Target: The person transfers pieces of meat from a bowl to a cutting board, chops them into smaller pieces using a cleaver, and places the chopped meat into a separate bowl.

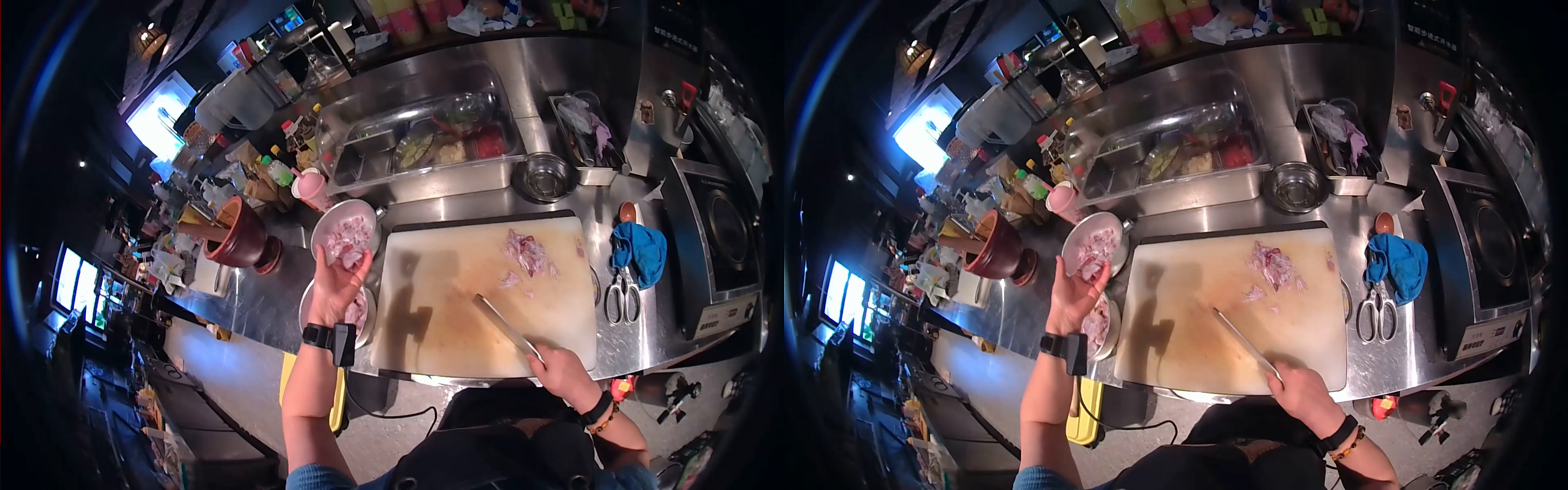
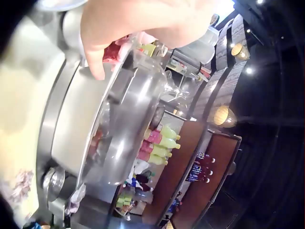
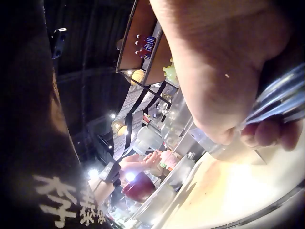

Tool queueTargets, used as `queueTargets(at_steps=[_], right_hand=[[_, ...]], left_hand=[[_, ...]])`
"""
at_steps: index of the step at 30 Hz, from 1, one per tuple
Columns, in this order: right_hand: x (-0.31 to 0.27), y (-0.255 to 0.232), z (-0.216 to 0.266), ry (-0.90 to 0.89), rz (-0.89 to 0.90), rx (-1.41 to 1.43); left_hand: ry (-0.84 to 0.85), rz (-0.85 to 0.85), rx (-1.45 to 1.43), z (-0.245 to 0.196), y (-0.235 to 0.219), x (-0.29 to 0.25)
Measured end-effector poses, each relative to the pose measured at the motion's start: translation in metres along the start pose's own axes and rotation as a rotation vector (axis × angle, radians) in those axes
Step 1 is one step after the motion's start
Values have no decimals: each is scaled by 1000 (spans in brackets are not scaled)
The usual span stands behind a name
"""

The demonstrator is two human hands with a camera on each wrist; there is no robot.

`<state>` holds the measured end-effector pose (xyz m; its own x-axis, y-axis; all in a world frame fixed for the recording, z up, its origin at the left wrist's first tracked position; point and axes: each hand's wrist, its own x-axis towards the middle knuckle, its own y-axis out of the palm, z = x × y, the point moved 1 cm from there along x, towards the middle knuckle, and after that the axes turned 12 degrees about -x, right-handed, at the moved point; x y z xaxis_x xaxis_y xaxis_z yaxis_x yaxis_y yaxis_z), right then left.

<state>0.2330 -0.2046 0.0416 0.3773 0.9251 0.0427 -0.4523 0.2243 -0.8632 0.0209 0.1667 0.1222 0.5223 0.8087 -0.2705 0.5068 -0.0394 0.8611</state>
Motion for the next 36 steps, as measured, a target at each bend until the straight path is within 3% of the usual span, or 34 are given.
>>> queueTargets(at_steps=[4, 7, 8, 11, 12, 16, 19, 21, 23, 29, 32, 36], right_hand=[[1, 1, 2, 66, 23, -9], [0, 3, 3, 116, 51, -38], [1, 4, 3, 129, 57, -49], [1, 9, -1, 112, 35, -1], [1, 10, -1, 118, 40, -13], [3, 9, -1, 126, 65, -36], [5, 7, 1, 143, 111, -19], [7, 2, 3, 184, 168, -15], [8, 1, 3, 180, 179, -10], [6, 2, 5, 153, 160, -43], [6, 3, 5, 144, 145, -56], [3, 8, 4, 146, 123, -69]], left_hand=[[42, -87, 5, -61, -13, 69], [90, -168, -10, -77, 5, 77], [41, -65, -13, -80, 5, 77], [72, -81, 15, -86, -10, 81], [152, -256, 2, -79, 0, 73], [77, -15, 309, -86, -25, 48], [251, -98, 1023, -91, -46, 15], [256, -61, 1838, -107, -84, 13], [-69, -140, 2211, -110, -117, 10], [-193, -102, 2212, -91, -147, -12], [-104, -225, 2169, -87, -145, -7], [139, -260, 2104, -105, -161, 21]])
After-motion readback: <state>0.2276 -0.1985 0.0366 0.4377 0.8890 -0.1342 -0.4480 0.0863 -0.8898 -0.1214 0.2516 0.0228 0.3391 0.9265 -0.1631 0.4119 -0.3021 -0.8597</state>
